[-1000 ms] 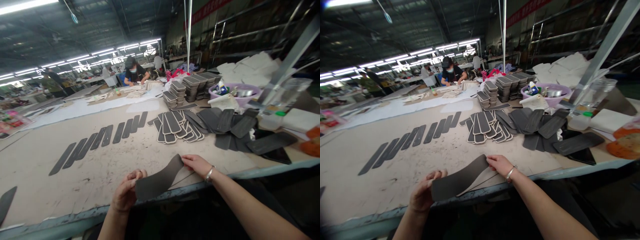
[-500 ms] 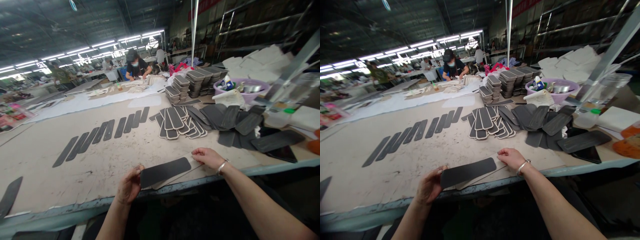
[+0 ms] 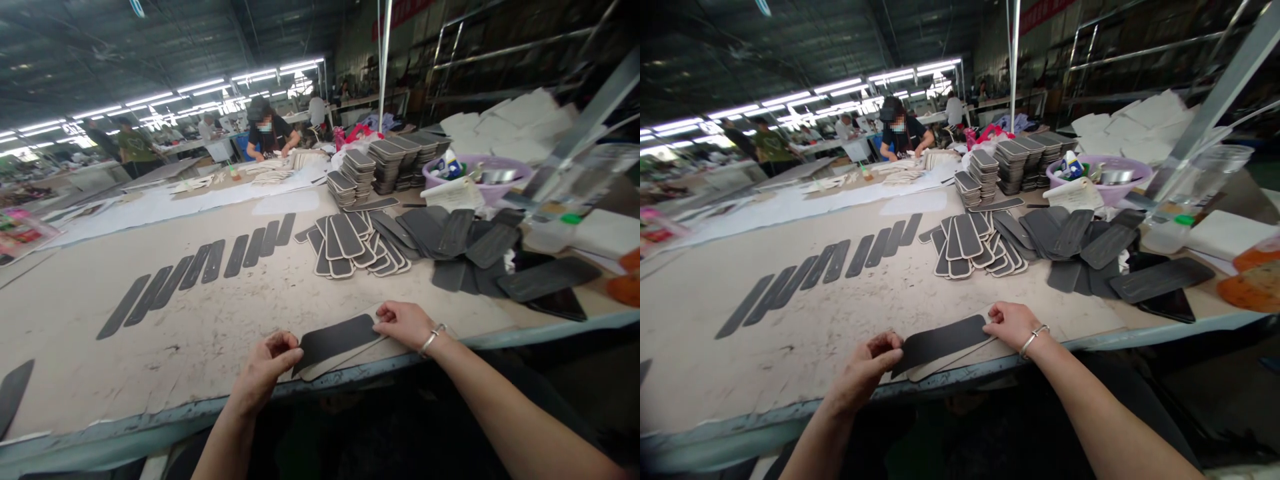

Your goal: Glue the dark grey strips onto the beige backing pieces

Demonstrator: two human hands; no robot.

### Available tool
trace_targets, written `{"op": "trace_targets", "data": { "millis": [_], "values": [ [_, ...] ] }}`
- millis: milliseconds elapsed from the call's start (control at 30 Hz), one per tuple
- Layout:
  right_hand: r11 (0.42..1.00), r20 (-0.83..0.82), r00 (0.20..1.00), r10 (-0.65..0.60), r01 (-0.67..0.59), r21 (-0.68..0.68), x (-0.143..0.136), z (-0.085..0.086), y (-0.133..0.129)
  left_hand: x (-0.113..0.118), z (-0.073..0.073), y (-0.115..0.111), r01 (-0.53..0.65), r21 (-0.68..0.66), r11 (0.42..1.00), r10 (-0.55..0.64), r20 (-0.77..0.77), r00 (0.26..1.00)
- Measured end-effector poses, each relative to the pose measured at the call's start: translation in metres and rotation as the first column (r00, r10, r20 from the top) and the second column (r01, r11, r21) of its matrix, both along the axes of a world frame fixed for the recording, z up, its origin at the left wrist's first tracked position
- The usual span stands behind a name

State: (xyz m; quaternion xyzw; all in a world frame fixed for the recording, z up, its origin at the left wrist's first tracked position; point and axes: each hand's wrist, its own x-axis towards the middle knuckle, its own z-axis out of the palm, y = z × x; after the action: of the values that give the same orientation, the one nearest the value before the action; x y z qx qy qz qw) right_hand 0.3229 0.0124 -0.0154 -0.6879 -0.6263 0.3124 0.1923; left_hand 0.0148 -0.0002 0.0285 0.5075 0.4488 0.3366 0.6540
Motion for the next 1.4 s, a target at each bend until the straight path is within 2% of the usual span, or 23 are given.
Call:
{"op": "trace_targets", "data": {
  "millis": [67, 133, 333, 433, 500, 600, 700, 833, 900, 1033, 1167, 1233, 1400],
  "values": [
    [1.000, 0.019, 1.000, 0.012, -0.012, 0.015, -0.002, 0.001, -0.001, -0.001, 0.005, -0.001, 0.006, 0.133, 0.991, 0.016, -0.164, 0.986],
    [0.999, 0.032, 0.999, 0.028, -0.028, 0.019, -0.003, 0.001, -0.001, -0.002, 0.014, -0.004, 0.058, 0.249, 0.967, 0.002, -0.234, 0.972],
    [0.998, 0.040, 0.997, 0.068, -0.067, -0.017, -0.003, 0.000, 0.001, 0.002, 0.045, -0.012, 0.214, 0.499, 0.840, -0.080, -0.276, 0.958],
    [0.996, 0.043, 0.995, 0.085, -0.084, -0.029, -0.002, 0.000, 0.001, 0.002, 0.052, -0.014, 0.245, 0.566, 0.787, -0.102, -0.272, 0.957],
    [0.994, 0.046, 0.993, 0.105, -0.104, -0.029, -0.002, 0.000, 0.001, 0.002, 0.052, -0.015, 0.235, 0.576, 0.783, -0.095, -0.262, 0.960],
    [0.990, 0.069, 0.988, 0.140, -0.139, -0.021, -0.003, 0.002, 0.000, 0.001, 0.047, -0.011, 0.151, 0.552, 0.820, -0.025, -0.230, 0.973],
    [0.983, 0.094, 0.979, 0.182, -0.182, -0.012, -0.003, 0.005, 0.000, 0.003, 0.040, -0.006, -0.014, 0.549, 0.836, 0.132, -0.176, 0.975],
    [0.969, 0.111, 0.963, 0.247, -0.246, -0.017, -0.001, 0.007, 0.001, 0.008, 0.033, 0.000, -0.291, 0.580, 0.761, 0.365, -0.012, 0.931],
    [0.965, 0.130, 0.957, 0.261, -0.262, -0.011, 0.000, 0.007, 0.002, 0.011, 0.032, 0.004, -0.397, 0.567, 0.721, 0.434, 0.077, 0.898],
    [0.952, 0.170, 0.940, 0.298, -0.306, 0.027, 0.002, 0.008, 0.003, 0.013, 0.032, 0.012, -0.555, 0.483, 0.677, 0.538, 0.190, 0.821],
    [0.942, 0.182, 0.931, 0.316, -0.331, 0.061, -0.001, 0.005, 0.001, 0.013, 0.033, 0.016, -0.613, 0.377, 0.695, 0.561, 0.249, 0.789],
    [0.950, 0.189, 0.940, 0.283, -0.302, 0.076, -0.007, 0.002, 0.001, 0.014, 0.035, 0.014, -0.597, 0.378, 0.707, 0.531, 0.273, 0.802],
    [0.969, 0.161, 0.964, 0.210, -0.227, 0.098, -0.023, -0.004, 0.002, 0.014, 0.042, 0.008, -0.589, 0.423, 0.689, 0.482, 0.340, 0.808]
  ]
}}
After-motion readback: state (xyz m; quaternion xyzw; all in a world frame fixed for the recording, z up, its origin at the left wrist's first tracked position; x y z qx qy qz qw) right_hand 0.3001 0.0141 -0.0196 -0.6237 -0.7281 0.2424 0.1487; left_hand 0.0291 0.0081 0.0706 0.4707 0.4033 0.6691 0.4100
